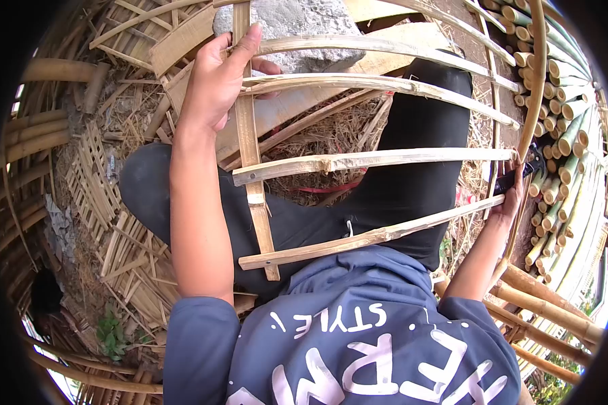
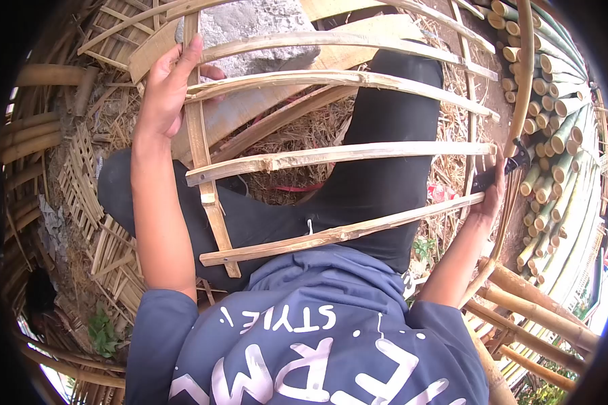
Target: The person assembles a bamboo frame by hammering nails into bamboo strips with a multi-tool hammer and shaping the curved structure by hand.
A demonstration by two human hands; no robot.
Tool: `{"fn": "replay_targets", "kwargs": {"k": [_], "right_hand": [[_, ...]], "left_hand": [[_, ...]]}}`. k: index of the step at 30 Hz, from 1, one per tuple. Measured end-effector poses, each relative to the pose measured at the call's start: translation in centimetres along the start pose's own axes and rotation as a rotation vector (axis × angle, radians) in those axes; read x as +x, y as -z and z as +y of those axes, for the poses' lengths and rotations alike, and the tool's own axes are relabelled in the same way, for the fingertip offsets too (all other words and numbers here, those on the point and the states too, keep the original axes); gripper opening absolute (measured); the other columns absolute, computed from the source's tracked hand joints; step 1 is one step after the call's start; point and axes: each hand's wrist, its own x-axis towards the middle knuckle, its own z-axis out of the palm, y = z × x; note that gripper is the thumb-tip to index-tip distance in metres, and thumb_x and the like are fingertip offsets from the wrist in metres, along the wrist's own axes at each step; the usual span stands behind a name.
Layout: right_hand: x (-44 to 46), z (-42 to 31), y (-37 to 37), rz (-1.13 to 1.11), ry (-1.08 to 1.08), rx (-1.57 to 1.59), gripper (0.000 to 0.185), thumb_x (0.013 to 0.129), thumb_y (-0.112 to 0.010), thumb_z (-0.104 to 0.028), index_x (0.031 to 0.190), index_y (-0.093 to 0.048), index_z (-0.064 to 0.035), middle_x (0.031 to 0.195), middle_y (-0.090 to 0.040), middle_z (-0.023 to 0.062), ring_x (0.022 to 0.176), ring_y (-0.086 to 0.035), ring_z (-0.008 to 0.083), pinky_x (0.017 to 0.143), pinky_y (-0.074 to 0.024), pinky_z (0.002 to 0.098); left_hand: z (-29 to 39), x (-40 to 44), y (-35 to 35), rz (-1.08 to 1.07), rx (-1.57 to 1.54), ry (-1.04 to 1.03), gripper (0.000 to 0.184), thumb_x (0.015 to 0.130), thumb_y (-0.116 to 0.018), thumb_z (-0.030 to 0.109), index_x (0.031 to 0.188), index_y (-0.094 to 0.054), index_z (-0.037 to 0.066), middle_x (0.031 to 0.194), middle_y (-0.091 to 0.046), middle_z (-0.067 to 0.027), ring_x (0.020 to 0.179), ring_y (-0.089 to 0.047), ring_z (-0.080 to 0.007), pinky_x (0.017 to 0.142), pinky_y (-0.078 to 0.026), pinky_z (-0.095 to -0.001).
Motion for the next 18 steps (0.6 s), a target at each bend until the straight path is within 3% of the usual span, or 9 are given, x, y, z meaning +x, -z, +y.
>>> {"fn": "replay_targets", "kwargs": {"k": [2,6,10,14,18], "right_hand": [[0.3,-0.5,0.2,-0.024,0.007,0.069,0.047,0.105,-0.050,-0.027,0.145,-0.046,-0.0024,0.135,-0.054,0.0194,0.124,-0.055,0.0307,0.109,-0.0457,0.0470],[0.7,-4.0,-2.0,-0.179,0.031,0.001,0.051,0.106,-0.047,-0.037,0.148,-0.044,-0.0077,0.132,-0.058,0.0132,0.113,-0.059,0.0202,0.097,-0.0493,0.0342],[-0.2,-9.1,-9.5,-0.179,0.119,-0.123,0.055,0.106,-0.047,-0.041,0.149,-0.043,-0.0074,0.137,-0.057,0.0154,0.122,-0.056,0.0210,0.102,-0.0459,0.0334],[1.1,-13.8,-14.3,-0.282,0.175,-0.262,0.056,0.104,-0.050,-0.046,0.149,-0.044,-0.0137,0.124,-0.062,0.0052,0.104,-0.057,0.0095,0.087,-0.0442,0.0237],[2.9,-16.7,-20.4,-0.416,0.163,-0.371,0.051,0.106,-0.048,-0.043,0.149,-0.046,-0.0176,0.127,-0.058,0.0029,0.106,-0.054,0.0094,0.089,-0.0431,0.0238]], "left_hand": [[0.2,-0.2,0.5,0.020,-0.020,-0.004,0.047,0.097,-0.063,0.047,0.111,-0.059,0.002,0.077,-0.067,-0.0085,0.064,-0.068,-0.0147,0.053,-0.060,-0.0321],[1.0,-0.7,1.2,0.063,-0.135,-0.025,0.044,0.099,-0.061,0.045,0.109,-0.059,0.003,0.077,-0.066,-0.0085,0.062,-0.067,-0.0150,0.054,-0.060,-0.0327],[1.5,-1.7,3.1,0.151,-0.194,-0.005,0.041,0.101,-0.058,0.044,0.107,-0.059,0.003,0.075,-0.067,-0.0091,0.058,-0.066,-0.0165,0.051,-0.058,-0.0319],[1.6,-3.0,5.3,0.242,-0.290,-0.054,0.040,0.101,-0.058,0.043,0.103,-0.060,0.003,0.076,-0.068,-0.0117,0.058,-0.067,-0.0195,0.050,-0.058,-0.0330],[2.8,-3.5,7.6,0.345,-0.315,-0.094,0.042,0.101,-0.058,0.044,0.103,-0.059,0.002,0.076,-0.067,-0.0113,0.060,-0.067,-0.0200,0.050,-0.057,-0.0331]]}}
